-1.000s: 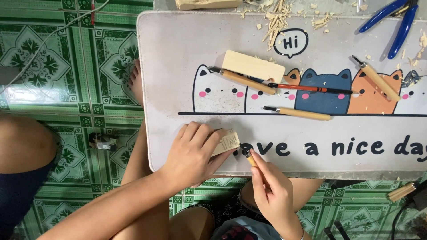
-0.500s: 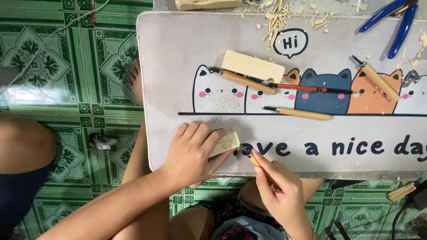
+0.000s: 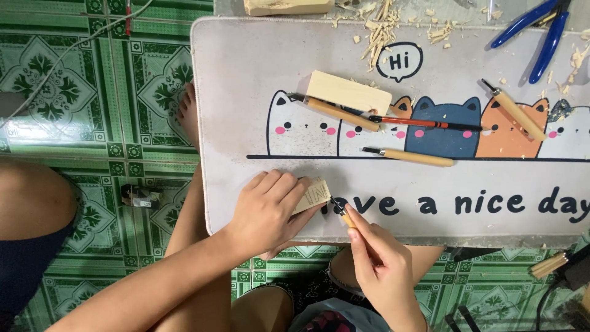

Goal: The person carves intricate details into a small wooden block using a hand carving tool on a floor-based workspace.

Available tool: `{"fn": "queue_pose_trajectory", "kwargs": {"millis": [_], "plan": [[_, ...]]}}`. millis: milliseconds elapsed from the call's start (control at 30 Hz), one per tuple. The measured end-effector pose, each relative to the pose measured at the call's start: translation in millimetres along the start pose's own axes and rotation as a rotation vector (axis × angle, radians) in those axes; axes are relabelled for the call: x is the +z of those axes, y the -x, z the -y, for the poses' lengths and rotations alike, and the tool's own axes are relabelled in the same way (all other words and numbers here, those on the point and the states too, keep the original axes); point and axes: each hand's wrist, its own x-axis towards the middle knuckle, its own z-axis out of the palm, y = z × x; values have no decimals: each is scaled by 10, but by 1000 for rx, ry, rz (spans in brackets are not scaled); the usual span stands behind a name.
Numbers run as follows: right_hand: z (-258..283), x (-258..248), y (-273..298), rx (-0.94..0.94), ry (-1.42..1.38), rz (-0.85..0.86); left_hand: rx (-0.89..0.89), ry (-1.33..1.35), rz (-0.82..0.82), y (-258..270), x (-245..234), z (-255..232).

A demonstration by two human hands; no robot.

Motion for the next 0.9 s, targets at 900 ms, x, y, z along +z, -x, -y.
{"fn": "queue_pose_trajectory", "kwargs": {"millis": [900], "plan": [[-1, 46, -93, 78, -175, 4, -25, -58, -37, -45, -20, -34]]}}
